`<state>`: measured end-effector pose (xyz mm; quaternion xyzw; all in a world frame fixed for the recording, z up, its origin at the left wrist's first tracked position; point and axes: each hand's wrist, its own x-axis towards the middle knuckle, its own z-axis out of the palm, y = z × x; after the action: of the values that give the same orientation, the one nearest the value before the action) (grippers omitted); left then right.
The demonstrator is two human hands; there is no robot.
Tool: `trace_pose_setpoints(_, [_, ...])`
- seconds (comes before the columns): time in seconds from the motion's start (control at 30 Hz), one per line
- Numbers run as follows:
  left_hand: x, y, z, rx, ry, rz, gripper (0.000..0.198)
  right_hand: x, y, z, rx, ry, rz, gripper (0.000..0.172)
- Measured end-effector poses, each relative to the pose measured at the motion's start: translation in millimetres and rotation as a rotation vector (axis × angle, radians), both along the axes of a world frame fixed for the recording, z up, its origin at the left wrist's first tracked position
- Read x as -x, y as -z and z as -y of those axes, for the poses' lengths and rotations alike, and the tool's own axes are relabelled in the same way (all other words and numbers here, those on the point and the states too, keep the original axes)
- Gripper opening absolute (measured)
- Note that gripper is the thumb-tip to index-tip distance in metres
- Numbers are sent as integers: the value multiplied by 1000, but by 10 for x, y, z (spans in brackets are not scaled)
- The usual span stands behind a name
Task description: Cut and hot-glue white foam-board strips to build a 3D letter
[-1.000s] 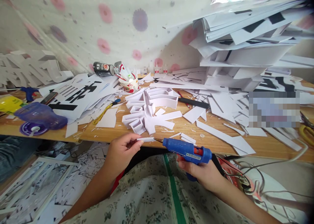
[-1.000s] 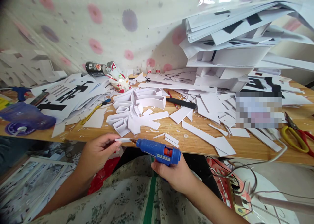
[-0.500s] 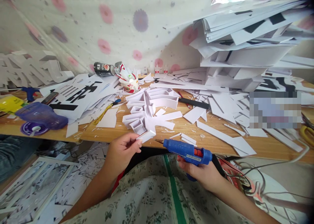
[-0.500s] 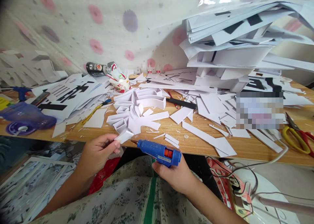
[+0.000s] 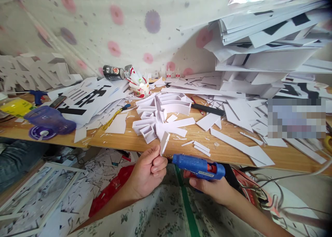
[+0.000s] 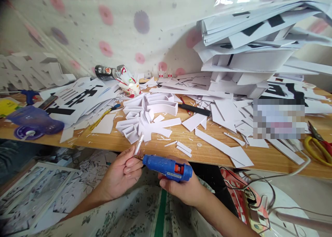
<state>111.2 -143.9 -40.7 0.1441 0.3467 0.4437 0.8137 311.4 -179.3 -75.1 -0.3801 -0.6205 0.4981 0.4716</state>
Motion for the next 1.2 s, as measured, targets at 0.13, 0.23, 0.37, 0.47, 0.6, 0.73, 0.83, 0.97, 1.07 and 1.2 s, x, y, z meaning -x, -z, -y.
trace_pose_setpoints(0.13, [-18,24,35,22,53,83,43,12,27,3,39,-14,-6,27])
trace_pose_setpoints(0.23, [-27,17,49,-2,95,116,40,9,27,-14,40,-2,-18,31])
trace_pose_setpoints(0.37, [-38,7,52,-49,137,147,39,-5,34,-35,85,6,-74,32])
trace_pose_setpoints(0.47, [-36,8,55,-76,170,152,36,-12,56,-43,104,22,-194,26])
trace_pose_setpoints(0.6, [-26,11,62,-86,189,153,30,-12,54,-62,135,35,-313,20])
trace_pose_setpoints(0.73, [-16,14,64,-107,213,142,30,-10,-24,-93,199,42,-431,21])
trace_pose_setpoints(0.83, [0,23,58,-139,221,122,32,-15,-93,-104,263,17,-524,19])
trace_pose_setpoints(0.97, [35,62,38,-204,258,96,32,-13,-110,-96,354,-144,-621,14])
trace_pose_setpoints(1.07, [63,96,21,-265,305,77,34,4,-84,-85,405,-259,-697,14])
trace_pose_setpoints(1.2, [121,117,-6,-357,347,33,34,23,-68,-72,508,-365,-797,16])
